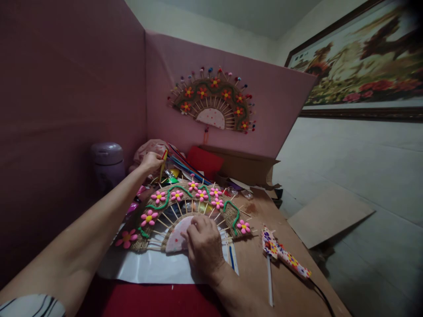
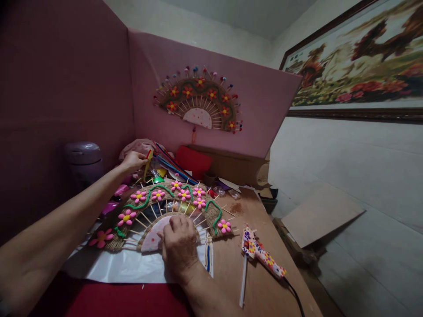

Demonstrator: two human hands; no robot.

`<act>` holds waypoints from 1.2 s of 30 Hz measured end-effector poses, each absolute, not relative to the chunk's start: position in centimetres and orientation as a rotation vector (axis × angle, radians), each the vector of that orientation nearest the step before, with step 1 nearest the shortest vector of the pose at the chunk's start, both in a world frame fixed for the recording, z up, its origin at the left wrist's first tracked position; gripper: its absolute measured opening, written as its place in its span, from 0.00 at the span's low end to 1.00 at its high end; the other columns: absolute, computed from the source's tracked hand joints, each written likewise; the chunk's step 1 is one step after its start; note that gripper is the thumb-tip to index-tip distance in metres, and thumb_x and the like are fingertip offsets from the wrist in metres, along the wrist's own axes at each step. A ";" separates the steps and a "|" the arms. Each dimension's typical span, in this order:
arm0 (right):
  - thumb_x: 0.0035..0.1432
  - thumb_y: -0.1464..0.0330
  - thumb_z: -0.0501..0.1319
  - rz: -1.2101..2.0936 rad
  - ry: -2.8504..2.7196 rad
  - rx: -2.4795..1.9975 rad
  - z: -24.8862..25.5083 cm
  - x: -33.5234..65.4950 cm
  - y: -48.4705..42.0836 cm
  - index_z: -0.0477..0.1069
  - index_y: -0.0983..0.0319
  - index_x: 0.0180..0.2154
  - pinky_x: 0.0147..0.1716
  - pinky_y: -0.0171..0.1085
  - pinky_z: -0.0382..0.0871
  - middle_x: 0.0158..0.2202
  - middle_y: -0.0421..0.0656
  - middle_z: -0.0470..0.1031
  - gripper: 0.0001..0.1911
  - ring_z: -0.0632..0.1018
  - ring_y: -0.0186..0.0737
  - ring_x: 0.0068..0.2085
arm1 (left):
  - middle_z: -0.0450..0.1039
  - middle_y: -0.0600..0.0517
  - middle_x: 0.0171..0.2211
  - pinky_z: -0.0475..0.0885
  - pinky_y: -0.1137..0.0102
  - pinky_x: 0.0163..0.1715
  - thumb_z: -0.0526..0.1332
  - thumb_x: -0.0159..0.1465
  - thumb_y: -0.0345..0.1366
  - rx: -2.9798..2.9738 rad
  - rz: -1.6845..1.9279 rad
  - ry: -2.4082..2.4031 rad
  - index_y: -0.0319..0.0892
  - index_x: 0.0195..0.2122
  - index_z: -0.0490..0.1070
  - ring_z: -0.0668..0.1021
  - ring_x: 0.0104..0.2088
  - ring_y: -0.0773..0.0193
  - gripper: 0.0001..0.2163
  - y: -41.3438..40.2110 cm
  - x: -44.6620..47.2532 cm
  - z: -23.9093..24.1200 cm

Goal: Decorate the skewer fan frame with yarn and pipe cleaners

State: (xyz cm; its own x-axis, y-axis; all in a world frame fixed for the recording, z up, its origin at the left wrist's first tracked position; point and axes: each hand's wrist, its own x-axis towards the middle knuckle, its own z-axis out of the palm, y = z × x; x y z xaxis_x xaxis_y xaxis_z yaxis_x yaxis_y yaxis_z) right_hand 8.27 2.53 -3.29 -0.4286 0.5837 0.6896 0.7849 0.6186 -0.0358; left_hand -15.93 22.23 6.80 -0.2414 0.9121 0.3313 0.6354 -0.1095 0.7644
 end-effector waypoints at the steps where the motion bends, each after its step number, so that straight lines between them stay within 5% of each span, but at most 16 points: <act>1: 0.58 0.68 0.56 -0.381 -2.165 -1.071 -3.3 8.3 2.5 0.67 0.62 0.28 0.38 0.41 0.59 0.35 0.45 0.68 0.08 0.66 0.43 0.40 | 0.68 0.51 0.15 0.62 0.71 0.22 0.61 0.44 0.34 1.697 1.274 1.892 0.39 0.17 0.71 0.70 0.20 0.63 0.04 22.2 -16.0 6.7; 10: 0.59 0.67 0.55 -0.370 -2.188 -1.092 -3.4 8.4 2.6 0.67 0.63 0.29 0.38 0.42 0.59 0.36 0.46 0.68 0.09 0.66 0.44 0.40 | 0.74 0.45 0.23 0.66 0.67 0.26 0.61 0.42 0.29 1.639 1.348 2.092 0.37 0.23 0.74 0.75 0.28 0.54 0.06 22.5 -16.0 6.8; 18: 0.59 0.67 0.55 -0.394 -2.184 -1.101 -3.3 8.4 2.5 0.66 0.62 0.28 0.37 0.41 0.60 0.36 0.45 0.68 0.09 0.66 0.43 0.39 | 0.77 0.46 0.32 0.66 0.69 0.29 0.58 0.53 0.39 1.696 1.627 2.082 0.38 0.35 0.76 0.76 0.33 0.57 0.13 21.3 -14.6 8.1; 24: 0.57 0.72 0.53 -0.310 -2.104 -1.002 -3.3 8.4 2.6 0.67 0.63 0.33 0.39 0.42 0.60 0.38 0.47 0.70 0.05 0.68 0.43 0.41 | 0.74 0.49 0.23 0.64 0.71 0.28 0.56 0.57 0.38 1.672 1.998 1.756 0.39 0.28 0.74 0.75 0.27 0.62 0.10 18.3 -10.1 11.3; 30: 0.61 0.73 0.48 -0.049 -1.615 -0.882 -2.1 9.1 2.0 0.64 0.62 0.40 0.44 0.42 0.61 0.40 0.47 0.68 0.09 0.69 0.41 0.43 | 0.71 0.51 0.16 0.55 0.74 0.15 0.61 0.50 0.33 1.410 1.464 1.050 0.39 0.24 0.67 0.66 0.13 0.71 0.04 12.7 -3.3 11.7; 36: 0.63 0.62 0.48 0.327 -1.200 -0.946 -1.0 9.8 3.5 0.63 0.63 0.42 0.42 0.41 0.64 0.41 0.48 0.69 0.13 0.71 0.41 0.43 | 0.71 0.50 0.18 0.56 0.74 0.16 0.67 0.40 0.31 1.209 1.134 0.814 0.37 0.20 0.71 0.67 0.16 0.72 0.07 8.9 0.4 8.1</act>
